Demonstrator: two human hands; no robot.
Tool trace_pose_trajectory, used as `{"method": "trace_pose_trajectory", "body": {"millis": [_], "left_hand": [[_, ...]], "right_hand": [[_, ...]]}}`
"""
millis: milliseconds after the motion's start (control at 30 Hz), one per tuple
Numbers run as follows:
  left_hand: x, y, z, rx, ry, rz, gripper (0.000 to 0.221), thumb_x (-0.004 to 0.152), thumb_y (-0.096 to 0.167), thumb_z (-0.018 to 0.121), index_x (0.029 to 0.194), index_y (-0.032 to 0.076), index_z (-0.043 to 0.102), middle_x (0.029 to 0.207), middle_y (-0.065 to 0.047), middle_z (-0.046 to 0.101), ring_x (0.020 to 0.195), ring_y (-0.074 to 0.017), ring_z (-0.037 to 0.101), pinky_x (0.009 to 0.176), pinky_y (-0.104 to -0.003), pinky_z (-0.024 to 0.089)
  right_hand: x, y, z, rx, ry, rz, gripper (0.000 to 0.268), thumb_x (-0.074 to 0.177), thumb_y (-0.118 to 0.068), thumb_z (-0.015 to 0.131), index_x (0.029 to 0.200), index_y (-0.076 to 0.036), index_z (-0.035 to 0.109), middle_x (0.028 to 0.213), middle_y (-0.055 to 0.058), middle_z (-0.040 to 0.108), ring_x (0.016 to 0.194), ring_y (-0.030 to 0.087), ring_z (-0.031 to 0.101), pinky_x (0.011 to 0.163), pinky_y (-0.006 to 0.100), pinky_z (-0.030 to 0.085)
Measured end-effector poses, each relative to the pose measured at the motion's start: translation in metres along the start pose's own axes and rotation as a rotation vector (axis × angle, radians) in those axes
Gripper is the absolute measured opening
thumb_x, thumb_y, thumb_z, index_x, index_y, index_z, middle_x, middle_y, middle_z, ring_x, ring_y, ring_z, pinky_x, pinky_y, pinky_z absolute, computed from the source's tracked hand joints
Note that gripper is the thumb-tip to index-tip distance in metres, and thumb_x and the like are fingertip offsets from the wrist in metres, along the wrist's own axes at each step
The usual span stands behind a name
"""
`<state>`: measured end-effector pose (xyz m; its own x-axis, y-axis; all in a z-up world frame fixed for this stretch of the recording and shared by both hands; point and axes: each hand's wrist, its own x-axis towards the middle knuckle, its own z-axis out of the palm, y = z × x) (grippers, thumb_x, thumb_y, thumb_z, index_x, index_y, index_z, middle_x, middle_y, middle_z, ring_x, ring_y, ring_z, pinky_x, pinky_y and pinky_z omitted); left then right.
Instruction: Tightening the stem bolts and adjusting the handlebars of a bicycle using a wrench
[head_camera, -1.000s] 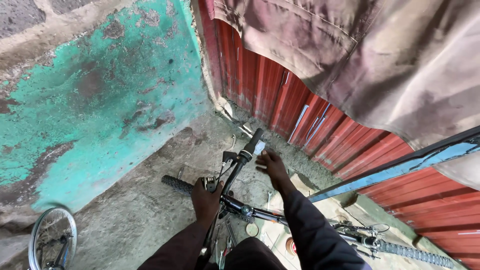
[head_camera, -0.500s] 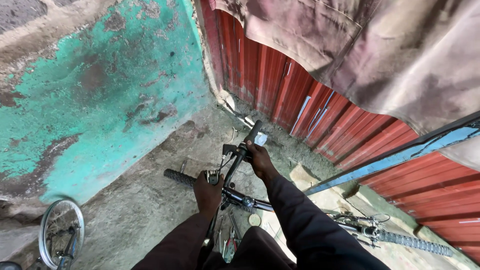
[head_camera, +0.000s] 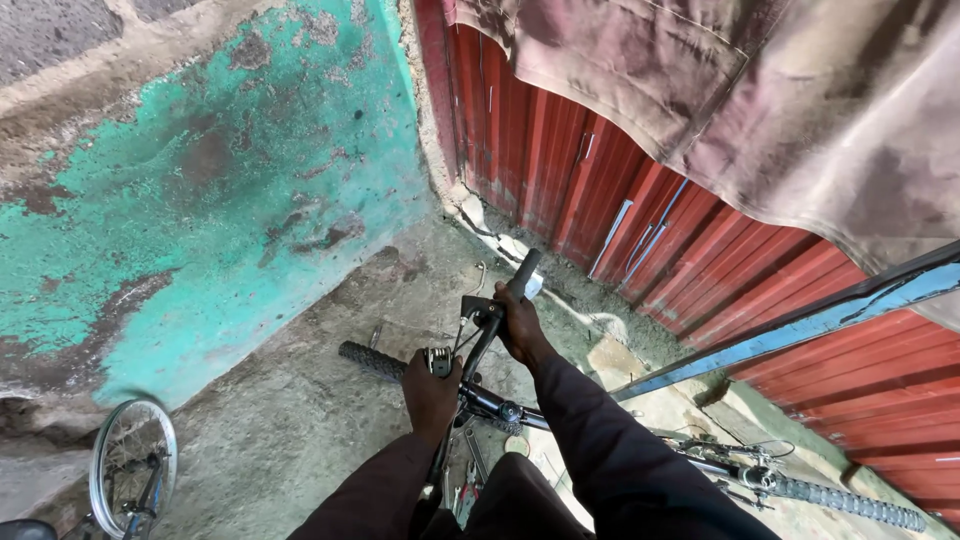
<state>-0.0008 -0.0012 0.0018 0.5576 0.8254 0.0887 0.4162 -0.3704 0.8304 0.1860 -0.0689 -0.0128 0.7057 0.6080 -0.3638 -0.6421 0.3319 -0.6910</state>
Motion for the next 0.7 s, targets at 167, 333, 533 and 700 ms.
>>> {"method": "trace_pose_trajectory", "body": {"millis": [167,333,533,700], "left_hand": [[-0.001,0.007,-0.002,0.001,-0.014,-0.008,0.032,0.090,0.029,0.080,0.094,0.003,0.062,0.072,-0.011,0.059,0.055,-0.0152,0.051,0.052,-0.034,0.037],[-0.005,0.003,0.000,0.021,-0.021,-0.012,0.034,0.090,0.030,0.081,0.096,0.001,0.063,0.073,-0.012,0.060,0.056,-0.0164,0.054,0.052,-0.034,0.037],[0.001,-0.005,-0.003,-0.055,-0.038,-0.027,0.034,0.090,0.030,0.081,0.096,0.002,0.061,0.075,-0.011,0.058,0.061,-0.0150,0.054,0.055,-0.035,0.040],[0.025,0.022,-0.015,-0.143,-0.089,-0.015,0.049,0.091,0.041,0.081,0.105,0.000,0.059,0.083,-0.016,0.059,0.067,-0.0196,0.058,0.061,-0.041,0.044]], "right_hand": [[-0.001,0.000,0.004,-0.265,0.166,-0.100,0.072,0.095,-0.046,0.077,0.129,0.010,0.045,0.096,0.016,0.059,0.083,0.025,0.070,0.072,0.044,0.064],[-0.005,-0.003,0.002,-0.079,0.047,-0.079,0.052,0.098,-0.037,0.072,0.117,0.007,0.052,0.100,0.017,0.060,0.087,0.025,0.067,0.076,0.044,0.059],[-0.029,-0.019,0.003,-0.178,-0.010,-0.002,0.054,0.102,-0.051,0.058,0.118,0.000,0.053,0.103,0.015,0.062,0.091,0.027,0.066,0.083,0.042,0.055],[-0.029,-0.013,-0.034,-0.569,0.282,-0.213,0.068,0.106,-0.060,0.052,0.118,0.007,0.053,0.103,0.017,0.054,0.088,0.021,0.058,0.076,0.038,0.053]]}}
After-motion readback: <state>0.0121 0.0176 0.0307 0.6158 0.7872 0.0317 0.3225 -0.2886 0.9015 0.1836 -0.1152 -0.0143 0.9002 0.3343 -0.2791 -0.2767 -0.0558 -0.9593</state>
